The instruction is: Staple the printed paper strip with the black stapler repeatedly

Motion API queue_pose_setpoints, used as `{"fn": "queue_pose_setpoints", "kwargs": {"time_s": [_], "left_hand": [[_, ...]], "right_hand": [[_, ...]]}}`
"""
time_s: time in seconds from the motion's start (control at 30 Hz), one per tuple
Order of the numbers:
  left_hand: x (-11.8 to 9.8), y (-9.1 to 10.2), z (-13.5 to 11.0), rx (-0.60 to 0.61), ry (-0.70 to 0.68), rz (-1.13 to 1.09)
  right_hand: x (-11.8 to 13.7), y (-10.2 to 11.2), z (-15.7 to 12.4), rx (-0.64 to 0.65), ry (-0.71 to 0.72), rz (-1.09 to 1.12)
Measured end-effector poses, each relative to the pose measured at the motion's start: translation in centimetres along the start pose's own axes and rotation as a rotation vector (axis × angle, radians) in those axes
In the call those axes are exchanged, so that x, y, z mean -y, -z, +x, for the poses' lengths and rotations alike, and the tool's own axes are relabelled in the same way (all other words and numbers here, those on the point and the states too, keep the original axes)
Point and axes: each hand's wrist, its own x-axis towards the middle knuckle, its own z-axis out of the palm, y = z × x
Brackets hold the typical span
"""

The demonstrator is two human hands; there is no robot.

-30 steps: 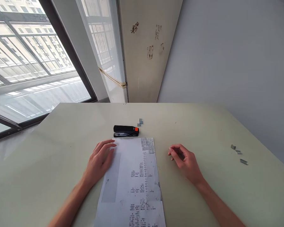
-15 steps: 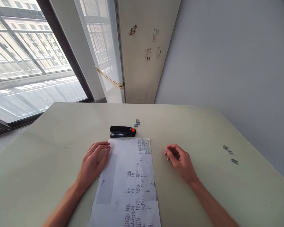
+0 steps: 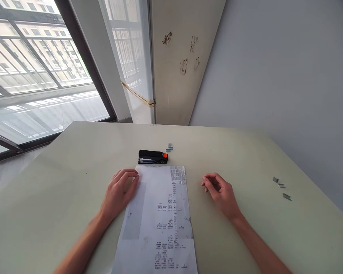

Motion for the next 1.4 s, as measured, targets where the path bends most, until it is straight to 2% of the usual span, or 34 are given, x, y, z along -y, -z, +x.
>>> {"fn": "queue_pose_setpoints", "kwargs": {"time_s": [0.07, 0.17, 0.3, 0.4, 0.6, 0.73, 0.83, 0.97, 1.07, 1.13, 1.27, 1.4], "left_hand": [[-0.1, 0.1, 0.0, 0.011, 0.009, -0.006], [0.0, 0.1, 0.1, 0.036, 0.024, -0.006], [0.6, -0.1, -0.1, 0.088, 0.02, -0.024], [1.0, -0.4, -0.2, 0.125, 0.024, -0.055], [1.1, -0.5, -0.5, 0.127, 0.04, -0.087], [1.0, -0.4, -0.5, 0.123, 0.021, -0.086], [1.0, -0.4, -0.4, 0.11, 0.012, -0.085], [1.0, -0.4, -0.3, 0.116, 0.014, -0.078], [1.0, -0.3, -0.3, 0.131, 0.014, -0.077], [0.9, -0.3, -0.3, 0.136, 0.016, -0.072], [0.8, -0.4, -0.1, 0.147, 0.004, -0.054], [0.5, -0.3, 0.1, 0.197, -0.053, -0.03]], "right_hand": [[0.4, -0.3, 0.4, 0.015, 0.046, -0.059], [1.8, -1.7, 1.7, 0.014, 0.214, -0.214], [4.9, -5.1, 4.3, 0.102, 0.49, -0.416], [7.0, -7.9, 6.6, 0.189, 0.616, -0.513], [8.9, -11.9, 10.0, 0.298, 0.626, -0.731], [9.2, -13.3, 10.8, 0.309, 0.585, -0.791], [9.2, -13.6, 10.5, 0.283, 0.559, -0.8], [9.2, -11.7, 8.9, 0.211, 0.545, -0.766], [8.8, -8.4, 6.9, 0.144, 0.549, -0.668], [8.1, -5.8, 5.5, 0.142, 0.532, -0.605], [6.3, -1.1, 2.7, 0.148, 0.41, -0.534], [4.6, 2.5, 0.5, 0.147, 0.326, -0.558]]}}
